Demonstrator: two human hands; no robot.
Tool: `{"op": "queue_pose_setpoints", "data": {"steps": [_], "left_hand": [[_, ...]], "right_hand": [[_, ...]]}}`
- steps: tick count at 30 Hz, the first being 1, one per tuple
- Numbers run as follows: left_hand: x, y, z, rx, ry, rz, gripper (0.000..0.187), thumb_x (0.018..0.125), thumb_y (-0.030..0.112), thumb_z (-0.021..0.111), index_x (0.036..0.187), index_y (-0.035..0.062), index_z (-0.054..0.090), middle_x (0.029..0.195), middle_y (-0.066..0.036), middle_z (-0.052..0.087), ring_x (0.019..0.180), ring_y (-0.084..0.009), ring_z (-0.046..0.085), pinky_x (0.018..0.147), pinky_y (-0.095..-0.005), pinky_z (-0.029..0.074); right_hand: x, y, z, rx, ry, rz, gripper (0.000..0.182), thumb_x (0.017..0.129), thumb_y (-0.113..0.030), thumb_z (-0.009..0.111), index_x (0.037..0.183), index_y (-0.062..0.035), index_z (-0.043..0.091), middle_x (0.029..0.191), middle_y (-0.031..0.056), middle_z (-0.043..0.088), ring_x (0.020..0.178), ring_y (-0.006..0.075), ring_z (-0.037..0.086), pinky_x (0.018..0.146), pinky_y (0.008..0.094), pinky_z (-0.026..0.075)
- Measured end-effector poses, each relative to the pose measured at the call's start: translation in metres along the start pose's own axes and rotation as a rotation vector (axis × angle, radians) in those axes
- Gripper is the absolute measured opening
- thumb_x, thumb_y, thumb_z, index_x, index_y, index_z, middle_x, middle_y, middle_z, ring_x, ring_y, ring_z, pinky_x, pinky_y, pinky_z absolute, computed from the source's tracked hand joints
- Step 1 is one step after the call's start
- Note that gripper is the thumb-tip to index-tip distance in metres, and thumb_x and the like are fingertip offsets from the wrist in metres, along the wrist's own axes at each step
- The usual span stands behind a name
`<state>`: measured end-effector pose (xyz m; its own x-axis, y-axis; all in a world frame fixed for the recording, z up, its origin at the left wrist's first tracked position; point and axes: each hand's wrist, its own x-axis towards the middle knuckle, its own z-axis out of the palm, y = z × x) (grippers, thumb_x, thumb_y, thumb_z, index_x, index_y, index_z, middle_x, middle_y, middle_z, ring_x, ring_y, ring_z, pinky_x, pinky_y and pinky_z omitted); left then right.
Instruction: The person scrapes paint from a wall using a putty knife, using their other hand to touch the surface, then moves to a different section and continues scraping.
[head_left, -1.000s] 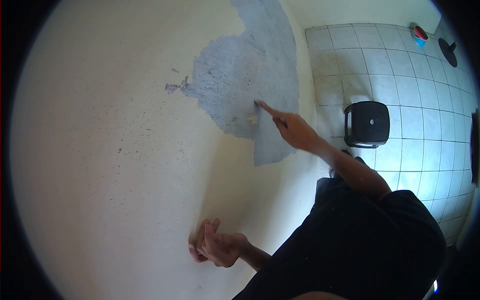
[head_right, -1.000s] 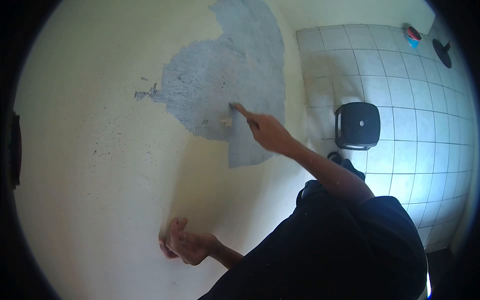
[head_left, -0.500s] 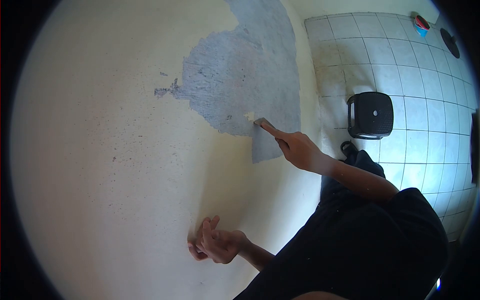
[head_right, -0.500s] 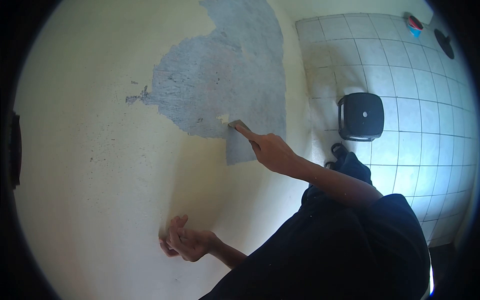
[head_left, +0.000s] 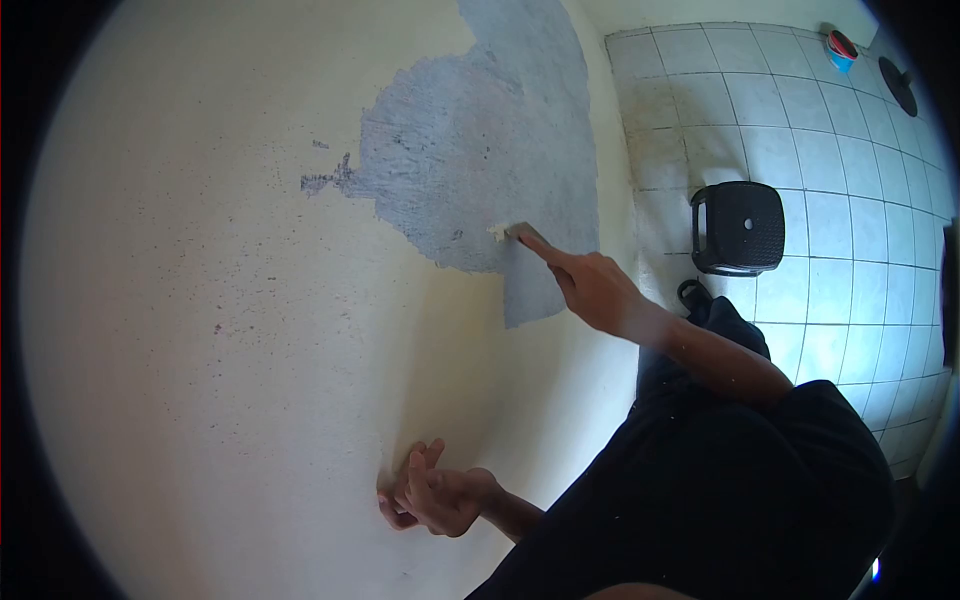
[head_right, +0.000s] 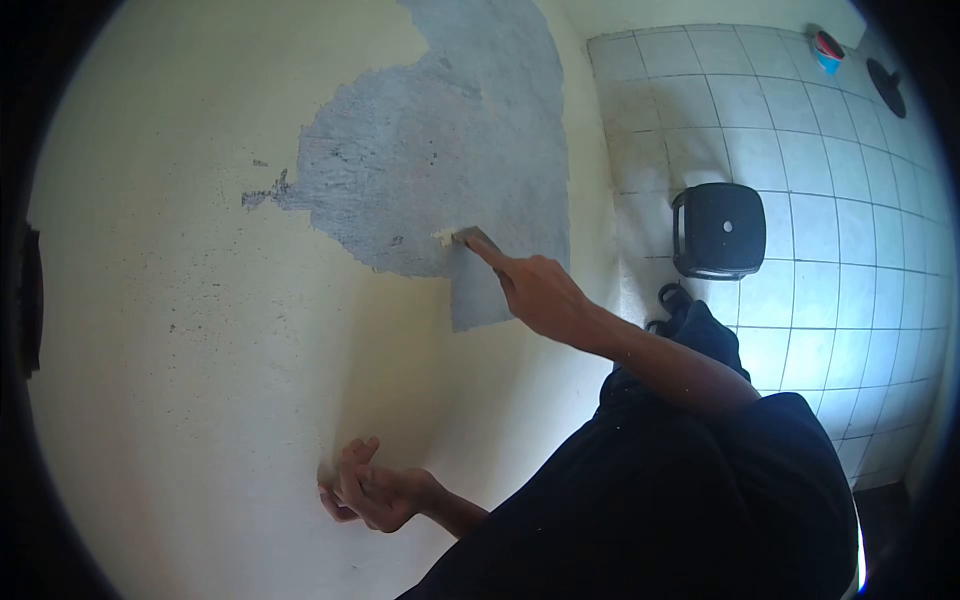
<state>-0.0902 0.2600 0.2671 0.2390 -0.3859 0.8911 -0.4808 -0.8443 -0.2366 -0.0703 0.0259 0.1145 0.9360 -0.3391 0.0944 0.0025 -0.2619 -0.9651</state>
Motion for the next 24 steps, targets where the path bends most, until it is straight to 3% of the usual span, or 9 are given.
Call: {"op": "queue_pose_setpoints", "data": {"steps": [2,5,8,12,15,21,24], "left_hand": [[0.000,-0.002,0.003,0.010,0.021,0.012,0.030,0.115,0.025,0.050,0.107,0.0030,0.069,0.069,-0.001,0.075,0.070,-0.0108,0.066,0.118,-0.0453,0.032],[0.001,0.001,0.004,0.030,0.025,0.001,0.030,0.115,0.025,0.050,0.108,0.0028,0.070,0.069,-0.001,0.075,0.071,-0.0104,0.066,0.118,-0.0445,0.032],[0.003,0.002,0.002,0.060,0.011,-0.009,0.031,0.115,0.025,0.050,0.109,0.0030,0.070,0.069,0.000,0.074,0.073,-0.0099,0.065,0.117,-0.0436,0.033],[0.007,0.005,0.008,0.101,0.059,0.012,0.031,0.116,0.025,0.048,0.105,0.0076,0.072,0.063,0.006,0.070,0.068,-0.0092,0.064,0.110,-0.0457,0.036],[0.004,0.004,0.005,0.064,0.023,-0.003,0.032,0.116,0.026,0.050,0.110,0.0028,0.071,0.071,0.001,0.074,0.070,-0.0102,0.063,0.116,-0.0428,0.033],[0.002,0.003,0.005,0.051,0.022,0.002,0.032,0.116,0.027,0.050,0.110,0.0034,0.071,0.071,0.002,0.075,0.072,-0.0099,0.064,0.116,-0.0417,0.033],[0.005,0.006,0.007,0.099,0.032,0.028,0.031,0.117,0.025,0.048,0.106,0.0079,0.072,0.068,0.007,0.071,0.070,-0.0087,0.065,0.110,-0.0454,0.037]], "right_hand": [[0.016,-0.001,-0.006,-0.005,0.017,0.034,0.059,0.107,-0.007,0.052,0.165,-0.0164,0.042,0.071,0.0273,0.064,0.060,0.0435,0.062,0.064,0.0546,0.049],[0.058,0.009,-0.010,0.035,0.151,-0.009,0.059,0.110,-0.009,0.052,0.167,-0.0243,0.041,0.074,0.0262,0.063,0.057,0.0339,0.059,0.067,0.0478,0.051],[0.060,0.001,-0.025,0.082,0.054,0.045,0.057,0.108,-0.009,0.051,0.164,-0.0176,0.044,0.080,0.0293,0.066,0.068,0.0425,0.066,0.071,0.0543,0.050],[0.021,0.003,-0.015,0.067,-0.033,0.059,0.057,0.109,-0.010,0.049,0.165,-0.0200,0.043,0.079,0.0278,0.065,0.067,0.0421,0.065,0.072,0.0534,0.050],[-0.006,-0.005,-0.007,0.114,-0.081,0.061,0.058,0.110,-0.010,0.049,0.166,-0.0216,0.042,0.076,0.0268,0.064,0.065,0.0418,0.063,0.071,0.0538,0.049],[-0.001,-0.007,-0.016,0.062,-0.117,0.080,0.055,0.110,-0.010,0.050,0.165,-0.0204,0.044,0.072,0.0242,0.062,0.060,0.0382,0.060,0.066,0.0520,0.047],[0.000,-0.005,-0.014,0.086,-0.100,0.079,0.054,0.111,-0.010,0.050,0.164,-0.0198,0.046,0.071,0.0237,0.061,0.059,0.0371,0.059,0.065,0.0514,0.046]]}}
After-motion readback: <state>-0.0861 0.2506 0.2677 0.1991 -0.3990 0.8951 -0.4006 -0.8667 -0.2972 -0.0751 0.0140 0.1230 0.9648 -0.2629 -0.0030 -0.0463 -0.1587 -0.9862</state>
